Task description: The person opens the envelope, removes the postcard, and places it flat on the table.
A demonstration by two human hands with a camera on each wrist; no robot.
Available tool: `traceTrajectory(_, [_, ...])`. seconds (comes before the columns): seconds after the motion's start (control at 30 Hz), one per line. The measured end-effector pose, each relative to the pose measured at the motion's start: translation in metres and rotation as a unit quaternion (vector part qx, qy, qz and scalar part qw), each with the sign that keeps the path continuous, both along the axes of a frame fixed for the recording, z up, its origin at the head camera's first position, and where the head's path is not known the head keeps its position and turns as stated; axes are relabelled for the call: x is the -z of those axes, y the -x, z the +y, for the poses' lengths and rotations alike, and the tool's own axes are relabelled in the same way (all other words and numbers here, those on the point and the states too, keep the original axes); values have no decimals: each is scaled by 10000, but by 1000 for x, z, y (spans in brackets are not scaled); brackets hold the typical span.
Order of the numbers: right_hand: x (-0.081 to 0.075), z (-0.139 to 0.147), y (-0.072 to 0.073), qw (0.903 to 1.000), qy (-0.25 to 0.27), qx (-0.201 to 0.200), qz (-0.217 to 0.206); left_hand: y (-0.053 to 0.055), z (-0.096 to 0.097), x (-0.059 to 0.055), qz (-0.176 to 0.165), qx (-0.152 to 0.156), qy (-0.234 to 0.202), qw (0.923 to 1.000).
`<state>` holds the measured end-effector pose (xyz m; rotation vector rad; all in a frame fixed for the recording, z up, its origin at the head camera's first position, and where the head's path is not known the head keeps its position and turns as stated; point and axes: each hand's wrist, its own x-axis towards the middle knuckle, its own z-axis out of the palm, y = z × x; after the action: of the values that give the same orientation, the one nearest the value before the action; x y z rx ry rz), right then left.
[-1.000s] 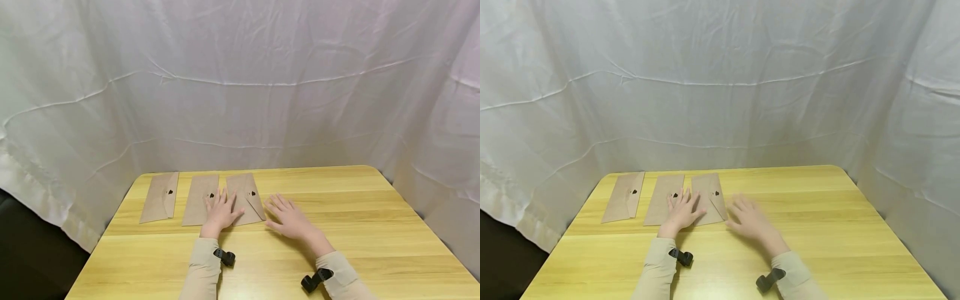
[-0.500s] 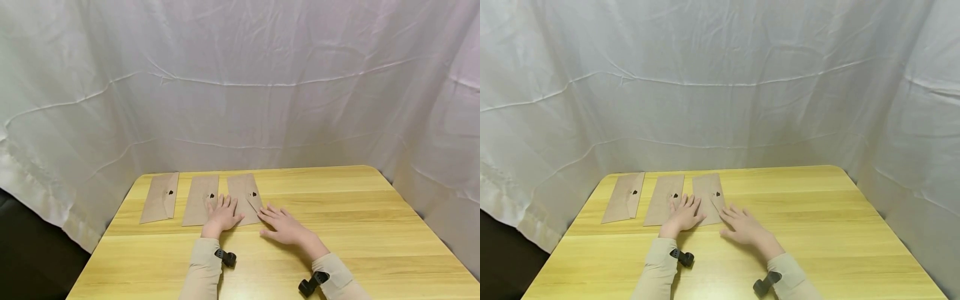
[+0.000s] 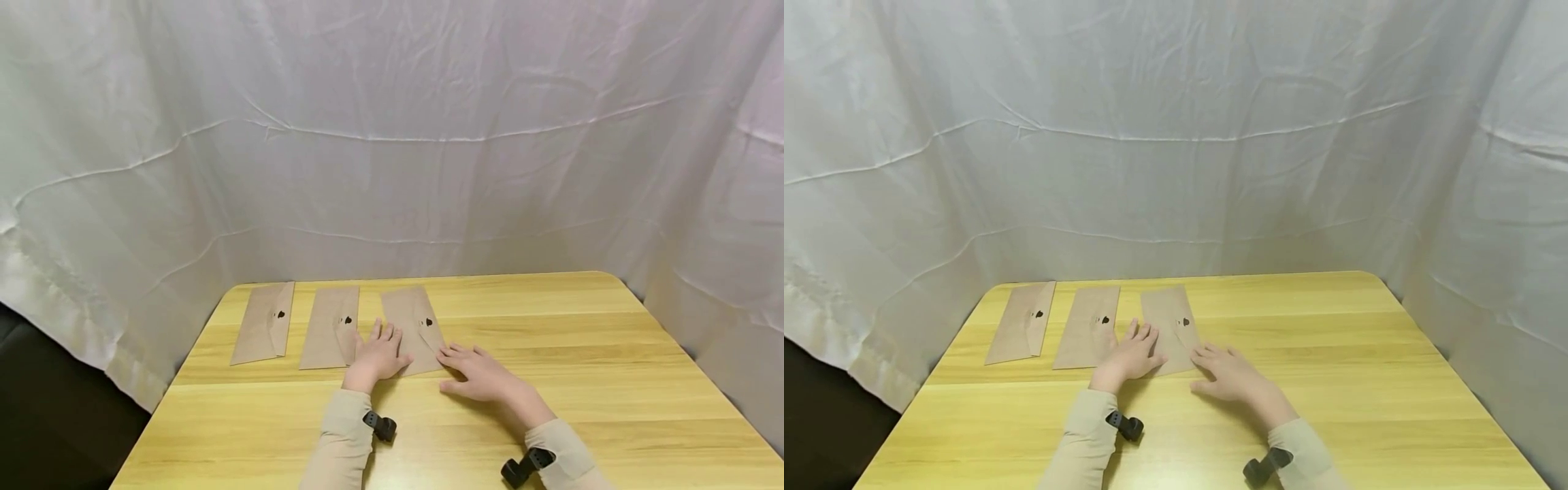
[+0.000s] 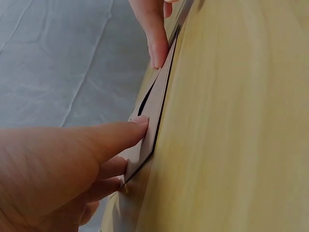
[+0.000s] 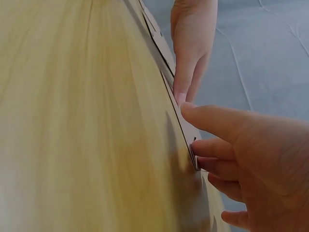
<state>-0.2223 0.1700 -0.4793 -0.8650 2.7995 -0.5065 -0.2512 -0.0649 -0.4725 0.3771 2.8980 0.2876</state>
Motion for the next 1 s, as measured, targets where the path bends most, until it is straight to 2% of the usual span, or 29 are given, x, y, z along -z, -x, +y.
traceTrajectory(0.37, [-3, 28, -15, 10000, -9, -32, 87, -11, 21, -4, 21, 358, 217, 9991])
traceTrajectory(0.7, [-8, 58, -31, 9993, -105, -5, 354, -21, 45, -9, 32, 740, 393, 9965])
traceTrajectory(1.0, [-8, 85, -46, 9977, -295, 39, 605, -24, 70, -6, 50, 1137, 600, 9917])
